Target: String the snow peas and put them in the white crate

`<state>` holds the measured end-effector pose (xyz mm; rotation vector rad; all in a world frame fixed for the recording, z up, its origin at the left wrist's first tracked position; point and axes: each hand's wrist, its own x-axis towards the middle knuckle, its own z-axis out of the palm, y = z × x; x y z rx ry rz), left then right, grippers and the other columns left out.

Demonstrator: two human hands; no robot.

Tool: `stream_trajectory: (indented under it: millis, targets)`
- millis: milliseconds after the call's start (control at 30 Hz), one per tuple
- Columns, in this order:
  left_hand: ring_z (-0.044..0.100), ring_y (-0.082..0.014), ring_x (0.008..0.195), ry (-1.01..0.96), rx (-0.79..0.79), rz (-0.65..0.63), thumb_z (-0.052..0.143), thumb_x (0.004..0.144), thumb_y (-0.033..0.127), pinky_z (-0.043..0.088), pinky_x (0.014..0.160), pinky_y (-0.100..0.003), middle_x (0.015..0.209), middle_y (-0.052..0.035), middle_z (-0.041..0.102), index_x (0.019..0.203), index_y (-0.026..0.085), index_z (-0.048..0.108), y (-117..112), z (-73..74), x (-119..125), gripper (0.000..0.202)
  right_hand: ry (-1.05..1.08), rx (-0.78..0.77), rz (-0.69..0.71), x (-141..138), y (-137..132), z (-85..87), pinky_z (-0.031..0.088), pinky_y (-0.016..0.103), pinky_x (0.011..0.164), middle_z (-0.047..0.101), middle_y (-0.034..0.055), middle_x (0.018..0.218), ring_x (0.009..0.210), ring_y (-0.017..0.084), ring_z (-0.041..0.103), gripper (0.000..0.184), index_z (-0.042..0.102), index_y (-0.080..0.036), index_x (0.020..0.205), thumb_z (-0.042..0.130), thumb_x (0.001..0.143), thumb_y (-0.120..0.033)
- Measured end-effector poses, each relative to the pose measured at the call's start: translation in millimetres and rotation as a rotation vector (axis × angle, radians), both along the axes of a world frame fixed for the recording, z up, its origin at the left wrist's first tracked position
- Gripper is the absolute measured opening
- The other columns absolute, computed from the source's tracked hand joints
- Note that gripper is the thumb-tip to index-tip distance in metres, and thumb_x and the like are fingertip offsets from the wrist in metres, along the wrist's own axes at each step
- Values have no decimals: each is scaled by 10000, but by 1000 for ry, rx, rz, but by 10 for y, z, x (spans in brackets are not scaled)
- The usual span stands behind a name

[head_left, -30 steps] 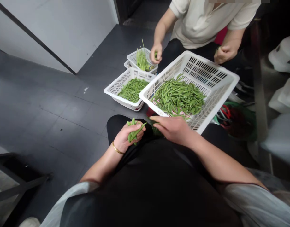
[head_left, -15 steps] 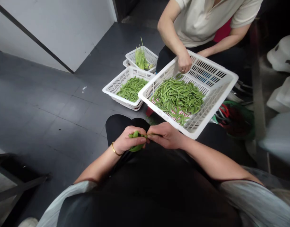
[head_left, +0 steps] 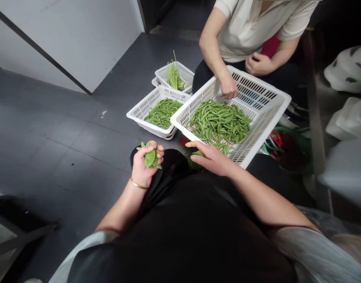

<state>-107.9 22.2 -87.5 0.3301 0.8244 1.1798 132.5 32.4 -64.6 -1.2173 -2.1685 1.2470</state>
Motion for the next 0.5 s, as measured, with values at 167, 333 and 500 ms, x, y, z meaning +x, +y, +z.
stream_trajectory:
  millis: [167,333,500]
  targets:
    - [393,-47,362,170,109,-212,703,655,251,275,343,-156,492,48,479,784,129,598,-113,69,257,206,219,-213,-19,-175,-19,-122,370,216,497,423,-78,519,461,102,414,462,413,-148,1281,372,822,-183]
    - [469,-68,426,542,172,-214,756,643,296,351,404,-175,525,31,538,728,126,598,-188,20,505,247,-115,215,-77,-375,-137,-187,440,287,582,639,74,740,591,181,577,589,278,-51,1385,393,837,-233]
    - [454,-66,411,543,117,-230,760,631,317,345,404,-179,485,33,529,665,129,584,-181,-31,525,260,-277,453,16,-432,-266,-223,448,281,580,658,177,1051,705,208,646,605,192,-26,1420,343,855,-183]
